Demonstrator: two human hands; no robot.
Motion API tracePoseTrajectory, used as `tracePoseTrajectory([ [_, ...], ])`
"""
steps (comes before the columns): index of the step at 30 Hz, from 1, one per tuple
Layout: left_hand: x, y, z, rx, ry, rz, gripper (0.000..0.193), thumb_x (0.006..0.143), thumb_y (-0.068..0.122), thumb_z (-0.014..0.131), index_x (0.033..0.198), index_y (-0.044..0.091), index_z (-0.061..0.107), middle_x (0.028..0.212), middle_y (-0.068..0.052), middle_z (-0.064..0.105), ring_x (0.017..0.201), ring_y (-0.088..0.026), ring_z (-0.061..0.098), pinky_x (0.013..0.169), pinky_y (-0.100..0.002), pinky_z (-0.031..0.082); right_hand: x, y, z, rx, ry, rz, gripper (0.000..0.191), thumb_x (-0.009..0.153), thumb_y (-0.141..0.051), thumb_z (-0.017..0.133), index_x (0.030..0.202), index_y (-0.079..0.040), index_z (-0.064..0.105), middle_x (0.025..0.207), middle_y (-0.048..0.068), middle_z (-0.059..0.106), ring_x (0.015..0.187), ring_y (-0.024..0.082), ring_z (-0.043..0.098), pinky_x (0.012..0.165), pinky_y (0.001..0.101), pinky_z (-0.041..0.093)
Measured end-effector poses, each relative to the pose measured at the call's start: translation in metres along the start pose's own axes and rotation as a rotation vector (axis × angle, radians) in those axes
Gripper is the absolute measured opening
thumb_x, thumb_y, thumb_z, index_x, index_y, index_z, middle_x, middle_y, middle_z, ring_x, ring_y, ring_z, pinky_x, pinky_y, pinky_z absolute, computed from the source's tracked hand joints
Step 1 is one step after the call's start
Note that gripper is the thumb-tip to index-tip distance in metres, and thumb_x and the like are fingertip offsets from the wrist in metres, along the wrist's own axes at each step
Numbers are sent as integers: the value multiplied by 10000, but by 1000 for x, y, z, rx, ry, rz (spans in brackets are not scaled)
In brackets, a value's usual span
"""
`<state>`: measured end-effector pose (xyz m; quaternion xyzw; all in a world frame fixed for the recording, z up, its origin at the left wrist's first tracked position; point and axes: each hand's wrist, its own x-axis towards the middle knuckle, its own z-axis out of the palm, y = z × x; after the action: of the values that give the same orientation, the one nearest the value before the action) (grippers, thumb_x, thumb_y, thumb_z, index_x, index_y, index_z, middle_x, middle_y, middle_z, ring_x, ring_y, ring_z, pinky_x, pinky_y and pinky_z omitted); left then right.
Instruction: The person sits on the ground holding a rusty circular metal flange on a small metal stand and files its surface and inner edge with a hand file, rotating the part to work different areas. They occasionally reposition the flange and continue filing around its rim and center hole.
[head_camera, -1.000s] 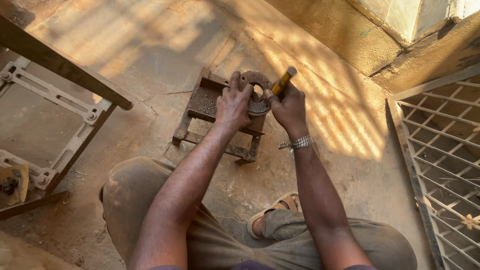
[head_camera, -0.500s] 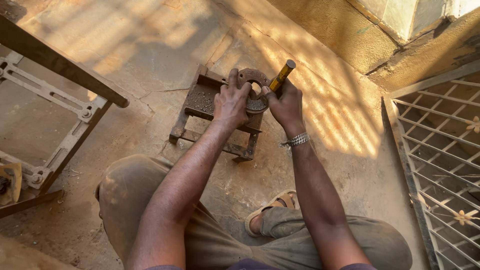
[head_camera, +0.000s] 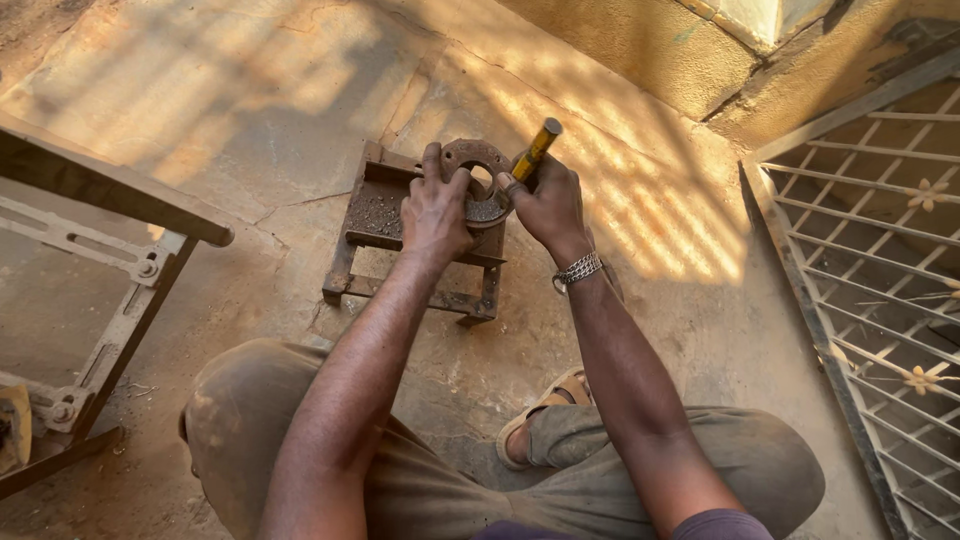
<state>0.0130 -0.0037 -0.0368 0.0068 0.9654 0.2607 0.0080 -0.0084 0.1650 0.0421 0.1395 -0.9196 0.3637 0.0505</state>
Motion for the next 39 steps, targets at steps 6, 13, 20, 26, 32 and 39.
tracePoseTrajectory([
  [6, -3, 1, -8, 4, 27, 22, 643, 661, 31, 895, 1202, 162, 574, 1602, -218, 211, 1030, -312, 598, 806, -442, 623, 2, -2, 5, 93, 12, -64, 169, 981, -179, 742, 1030, -40, 659, 860, 101, 773, 782, 179, 775, 722, 336, 624],
  [13, -6, -1, -7, -42, -7, -6, 673, 660, -23, 877, 1231, 167, 577, 1653, -217, 138, 1053, -303, 599, 836, -434, 625, 5, 0, 3, -8, -111, -28, 169, 978, -215, 755, 1019, -76, 670, 821, 70, 760, 724, 148, 740, 727, 353, 593],
  [20, -3, -5, -2, -42, 15, 11, 637, 648, 49, 917, 1180, 156, 581, 1659, -233, 100, 1077, -333, 588, 869, -490, 608, 1, -5, 4, 94, 89, -85, 178, 952, -212, 761, 1017, -76, 666, 824, 62, 746, 749, 166, 743, 675, 375, 580],
  [26, 0, -4, 0, -16, 28, 22, 596, 682, -12, 867, 1176, 170, 588, 1666, -222, 154, 1028, -287, 611, 822, -439, 630, 7, -3, 7, 90, 40, -57, 173, 959, -211, 760, 1059, -96, 679, 886, 69, 771, 755, 182, 749, 699, 369, 600],
  [32, -1, -5, -3, -32, 30, 19, 626, 656, 5, 876, 1186, 149, 576, 1626, -237, 171, 1020, -317, 597, 811, -449, 627, 9, -2, 6, -24, 59, -26, 208, 934, -251, 778, 1044, -94, 698, 844, 83, 775, 754, 195, 756, 701, 374, 592],
  [39, -1, -3, -4, -20, 52, 25, 566, 698, -62, 828, 1157, 154, 579, 1668, -226, 162, 1016, -268, 602, 824, -423, 628, 11, 1, 8, 113, 47, -48, 153, 939, -126, 796, 1025, -54, 692, 862, 82, 748, 773, 170, 711, 697, 318, 562],
])
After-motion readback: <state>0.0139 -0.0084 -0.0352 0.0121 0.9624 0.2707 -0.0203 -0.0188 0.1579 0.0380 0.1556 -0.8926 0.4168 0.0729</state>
